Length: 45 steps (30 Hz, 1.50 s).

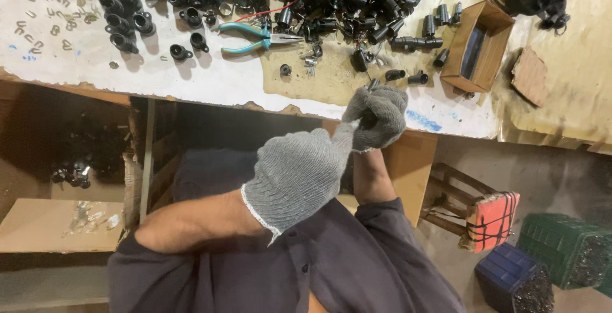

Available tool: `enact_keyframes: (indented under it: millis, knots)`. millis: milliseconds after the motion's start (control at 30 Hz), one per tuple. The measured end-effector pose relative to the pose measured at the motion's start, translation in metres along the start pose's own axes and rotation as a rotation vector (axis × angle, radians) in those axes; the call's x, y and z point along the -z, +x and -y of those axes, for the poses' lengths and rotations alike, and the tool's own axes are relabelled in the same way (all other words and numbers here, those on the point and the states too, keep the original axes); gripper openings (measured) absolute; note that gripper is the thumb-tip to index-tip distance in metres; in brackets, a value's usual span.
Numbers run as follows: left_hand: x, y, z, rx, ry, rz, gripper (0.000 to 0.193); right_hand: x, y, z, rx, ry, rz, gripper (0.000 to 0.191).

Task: The person sits at a workbench covered with a large pile of black plastic fittings and small metal inserts. They pick up a fitting, press a metal component into it by hand, occasionally use pliers to seat parts, and place completed fittings into a cardboard box, repeating the cycle.

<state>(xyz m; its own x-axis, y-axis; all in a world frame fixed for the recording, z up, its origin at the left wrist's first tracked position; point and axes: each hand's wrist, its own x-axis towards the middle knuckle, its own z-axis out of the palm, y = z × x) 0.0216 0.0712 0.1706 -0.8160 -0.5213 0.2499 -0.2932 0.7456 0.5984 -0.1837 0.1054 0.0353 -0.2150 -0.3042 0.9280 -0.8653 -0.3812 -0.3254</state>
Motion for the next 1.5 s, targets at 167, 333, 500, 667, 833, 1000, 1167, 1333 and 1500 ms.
enact_keyframes:
  millis: [167, 333, 500, 667, 833, 1000, 1167, 1333, 1500]
  knots:
    - [0.004, 0.007, 0.002, -0.032, 0.024, 0.009, 0.042, 0.004, 0.004, 0.001, -0.01, 0.043, 0.04, 0.025]
    - [0.005, 0.016, 0.006, -0.064, -0.098, 0.014, 0.033, 0.01, 0.011, 0.001, -0.043, 0.119, 0.088, 0.028]
    - [0.01, 0.026, 0.012, -0.072, -0.111, 0.031, 0.027, 0.01, 0.014, 0.002, -0.08, 0.059, 0.058, 0.026]
    - [0.008, 0.037, 0.016, 0.016, -0.145, 0.045, 0.01, 0.009, 0.016, -0.004, -0.078, 0.011, 0.236, 0.03]
    - [-0.008, 0.035, 0.008, 0.009, -0.048, -0.089, 0.013, -0.001, 0.014, -0.023, -0.047, -0.099, 0.208, 0.029]
    - [-0.036, 0.037, 0.004, 0.096, 0.033, -0.167, 0.017, -0.01, 0.008, -0.033, 0.007, -0.162, 0.266, 0.029]
    - [-0.066, 0.025, -0.001, 0.027, 0.275, -0.243, 0.028, -0.012, 0.004, -0.038, 0.029, -0.209, 0.294, 0.028]
    - [-0.081, 0.033, 0.01, 0.08, 0.291, -0.309, 0.029, -0.019, 0.002, -0.056, 0.033, -0.222, 0.286, 0.024]
    - [-0.064, 0.037, 0.037, 0.126, -0.067, -0.204, 0.029, -0.018, -0.009, -0.052, 0.006, -0.229, 0.23, 0.018]
